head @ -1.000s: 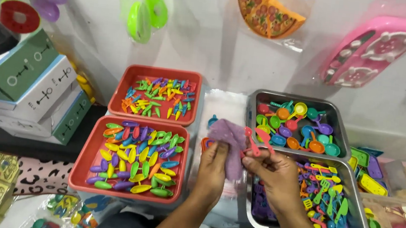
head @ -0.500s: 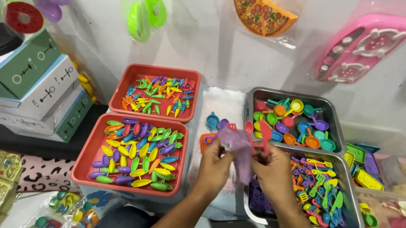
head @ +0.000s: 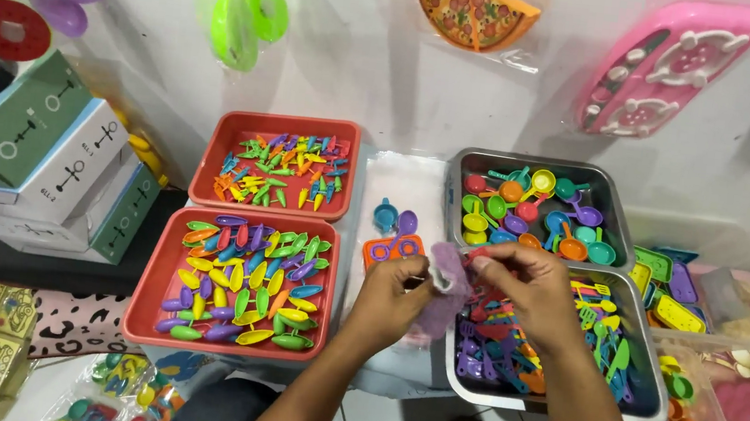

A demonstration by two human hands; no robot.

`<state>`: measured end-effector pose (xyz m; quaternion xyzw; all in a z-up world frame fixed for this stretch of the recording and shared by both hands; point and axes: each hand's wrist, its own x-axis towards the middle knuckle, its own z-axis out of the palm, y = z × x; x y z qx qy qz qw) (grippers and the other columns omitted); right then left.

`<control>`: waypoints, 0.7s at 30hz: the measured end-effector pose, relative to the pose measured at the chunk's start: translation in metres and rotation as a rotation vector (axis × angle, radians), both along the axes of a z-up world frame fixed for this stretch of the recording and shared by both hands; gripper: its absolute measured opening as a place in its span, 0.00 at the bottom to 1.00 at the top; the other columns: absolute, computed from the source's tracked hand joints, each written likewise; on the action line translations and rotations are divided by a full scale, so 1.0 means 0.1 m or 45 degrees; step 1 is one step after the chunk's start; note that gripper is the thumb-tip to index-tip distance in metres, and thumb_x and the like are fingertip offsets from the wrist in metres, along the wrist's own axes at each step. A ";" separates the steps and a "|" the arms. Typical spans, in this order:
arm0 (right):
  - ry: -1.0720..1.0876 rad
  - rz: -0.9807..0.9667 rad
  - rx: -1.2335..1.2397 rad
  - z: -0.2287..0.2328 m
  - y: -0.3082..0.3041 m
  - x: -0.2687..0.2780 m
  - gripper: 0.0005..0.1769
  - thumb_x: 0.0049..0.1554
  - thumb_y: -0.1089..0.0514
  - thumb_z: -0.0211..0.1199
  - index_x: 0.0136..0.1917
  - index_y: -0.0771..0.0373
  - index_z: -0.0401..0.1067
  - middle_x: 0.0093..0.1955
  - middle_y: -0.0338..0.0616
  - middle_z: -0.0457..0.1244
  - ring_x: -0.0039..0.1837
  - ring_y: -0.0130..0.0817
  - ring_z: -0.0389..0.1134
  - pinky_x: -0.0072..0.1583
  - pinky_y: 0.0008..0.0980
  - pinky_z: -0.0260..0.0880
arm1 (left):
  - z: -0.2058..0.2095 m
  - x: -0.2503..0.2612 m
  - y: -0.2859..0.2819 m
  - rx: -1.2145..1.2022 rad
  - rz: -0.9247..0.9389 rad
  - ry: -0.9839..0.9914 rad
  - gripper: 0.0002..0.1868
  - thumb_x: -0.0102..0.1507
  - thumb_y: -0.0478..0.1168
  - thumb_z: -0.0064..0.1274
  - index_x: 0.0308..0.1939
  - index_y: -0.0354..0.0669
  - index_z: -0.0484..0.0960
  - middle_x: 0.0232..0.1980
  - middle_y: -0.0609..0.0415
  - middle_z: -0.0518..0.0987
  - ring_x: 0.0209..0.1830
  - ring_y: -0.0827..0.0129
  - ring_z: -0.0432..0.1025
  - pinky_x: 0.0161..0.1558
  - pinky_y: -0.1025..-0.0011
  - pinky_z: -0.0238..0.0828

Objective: Cleaning small plastic toy components with a cloth and sorting them into different trays and bins.

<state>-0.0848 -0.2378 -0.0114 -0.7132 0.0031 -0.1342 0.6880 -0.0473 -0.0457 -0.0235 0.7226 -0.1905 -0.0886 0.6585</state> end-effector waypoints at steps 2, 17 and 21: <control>-0.014 -0.077 0.014 -0.02 -0.05 0.07 0.04 0.55 0.68 0.70 0.43 0.72 0.82 0.32 0.52 0.70 0.36 0.30 0.67 0.41 0.29 0.71 | -0.01 0.05 -0.01 -0.166 0.039 -0.032 0.13 0.60 0.31 0.61 0.21 0.42 0.78 0.17 0.58 0.70 0.23 0.78 0.60 0.26 0.76 0.61; -0.102 -0.277 0.107 -0.07 0.13 0.02 0.03 0.58 0.66 0.68 0.44 0.69 0.80 0.34 0.48 0.69 0.39 0.29 0.67 0.46 0.30 0.72 | -0.41 0.14 0.03 -0.354 0.049 0.206 0.02 0.60 0.33 0.63 0.35 0.39 0.86 0.26 0.56 0.79 0.27 0.76 0.68 0.33 0.76 0.68; -0.051 -0.391 0.304 -0.08 0.15 0.10 0.05 0.60 0.62 0.66 0.49 0.66 0.78 0.38 0.48 0.69 0.38 0.33 0.70 0.38 0.30 0.75 | -0.25 0.07 -0.11 -0.370 0.047 0.255 0.05 0.59 0.32 0.61 0.32 0.35 0.81 0.25 0.56 0.74 0.29 0.73 0.66 0.32 0.76 0.63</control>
